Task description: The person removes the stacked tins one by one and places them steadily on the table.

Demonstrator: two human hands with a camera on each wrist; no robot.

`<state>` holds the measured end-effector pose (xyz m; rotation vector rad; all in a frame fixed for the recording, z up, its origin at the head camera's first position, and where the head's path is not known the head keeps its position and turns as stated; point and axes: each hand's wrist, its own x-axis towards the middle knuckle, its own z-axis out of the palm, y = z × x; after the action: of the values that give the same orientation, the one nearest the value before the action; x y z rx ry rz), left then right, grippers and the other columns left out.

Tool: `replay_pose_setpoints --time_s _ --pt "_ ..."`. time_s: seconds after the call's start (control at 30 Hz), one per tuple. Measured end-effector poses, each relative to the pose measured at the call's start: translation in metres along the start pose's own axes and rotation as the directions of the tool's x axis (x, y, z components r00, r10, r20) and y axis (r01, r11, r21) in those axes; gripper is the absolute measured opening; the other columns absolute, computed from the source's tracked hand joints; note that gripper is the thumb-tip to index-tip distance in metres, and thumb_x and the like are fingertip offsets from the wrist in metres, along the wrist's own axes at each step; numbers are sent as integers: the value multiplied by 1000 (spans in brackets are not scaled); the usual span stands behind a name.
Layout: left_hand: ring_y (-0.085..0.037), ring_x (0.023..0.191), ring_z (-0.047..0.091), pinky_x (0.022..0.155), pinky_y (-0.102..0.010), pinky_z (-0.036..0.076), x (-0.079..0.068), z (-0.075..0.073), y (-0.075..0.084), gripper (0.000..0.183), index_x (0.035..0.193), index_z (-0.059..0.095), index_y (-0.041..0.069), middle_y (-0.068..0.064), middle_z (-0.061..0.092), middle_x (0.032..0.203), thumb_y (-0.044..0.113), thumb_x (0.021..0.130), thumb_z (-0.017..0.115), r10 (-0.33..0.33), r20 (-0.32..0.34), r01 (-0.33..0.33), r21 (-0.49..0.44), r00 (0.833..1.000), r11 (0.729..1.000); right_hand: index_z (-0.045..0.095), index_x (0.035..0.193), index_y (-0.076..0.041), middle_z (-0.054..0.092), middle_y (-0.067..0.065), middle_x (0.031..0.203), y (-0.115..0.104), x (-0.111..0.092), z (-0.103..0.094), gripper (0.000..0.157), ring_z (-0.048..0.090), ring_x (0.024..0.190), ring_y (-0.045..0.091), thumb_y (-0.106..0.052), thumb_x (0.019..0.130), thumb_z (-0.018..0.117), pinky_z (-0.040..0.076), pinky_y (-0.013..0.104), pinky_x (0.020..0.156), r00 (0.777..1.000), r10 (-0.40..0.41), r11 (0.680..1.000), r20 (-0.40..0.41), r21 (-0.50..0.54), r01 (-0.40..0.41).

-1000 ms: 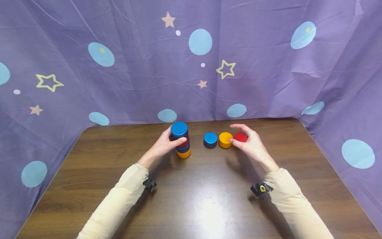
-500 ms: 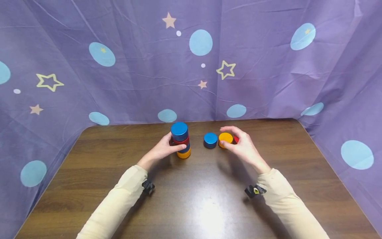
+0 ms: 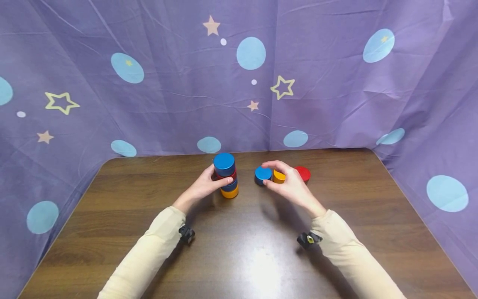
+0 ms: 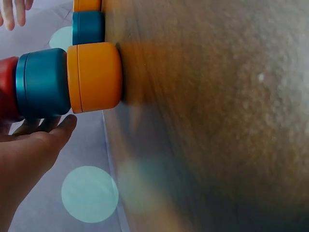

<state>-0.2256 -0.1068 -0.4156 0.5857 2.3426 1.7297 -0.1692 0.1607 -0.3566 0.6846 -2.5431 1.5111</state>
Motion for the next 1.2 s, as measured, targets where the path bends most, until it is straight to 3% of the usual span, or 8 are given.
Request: replay_pose_setpoints --time_s 0.1,0.2,0.43,0.63,0.83,1.03,1.2 --pt "-33 114 54 98 -45 43 -1 0 0 54 138 44 0 -19 54 128 12 91 68 -10 10 11 -7 1000 1000 62 119 3 62 18 120 2 4 1 37 53 117 33 4 83 71 36 47 102 1000 -31 1000 2 -5 31" --pt "-31 114 54 98 -44 43 -2 0 1 53 138 44 2 -17 54 128 13 91 67 -23 18 23 -5 1000 1000 62 120 -1 62 14 122 13 10 2 39 51 119 31 0 83 73 34 51 103 999 -43 999 11 -9 43" --pt "-31 114 54 98 -45 43 -2 0 2 54 138 44 3 -16 55 129 15 91 68 -38 11 38 20 999 999 60 126 -12 61 1 124 23 23 7 43 50 120 20 -12 85 75 35 48 102 997 -58 998 55 3 58" --pt "-31 114 54 98 -46 43 -2 1 2 54 139 44 4 -16 55 129 17 92 67 -33 12 33 26 999 999 58 127 -7 61 5 125 18 30 21 47 56 114 20 -10 83 75 42 45 96 993 -97 995 71 36 95" --pt "-32 117 53 100 -47 41 -2 1 1 55 140 42 4 -16 53 131 18 92 67 -37 18 37 22 999 999 53 131 -4 58 10 128 18 36 35 53 53 120 27 -11 84 76 38 46 103 990 -85 995 115 68 78" --pt "-32 118 52 101 -47 40 -1 0 0 57 141 41 3 -17 52 132 16 92 67 -14 23 14 10 1000 1000 51 132 -1 56 17 130 14 44 42 55 52 120 34 -5 83 76 38 47 102 986 -135 984 98 132 121" --pt "-32 117 52 101 -46 40 -3 0 5 56 140 42 2 -17 53 131 15 92 67 -14 23 14 6 1000 1000 50 132 1 57 15 129 10 51 46 57 53 120 32 -3 81 77 39 45 102 984 -143 978 104 165 125"
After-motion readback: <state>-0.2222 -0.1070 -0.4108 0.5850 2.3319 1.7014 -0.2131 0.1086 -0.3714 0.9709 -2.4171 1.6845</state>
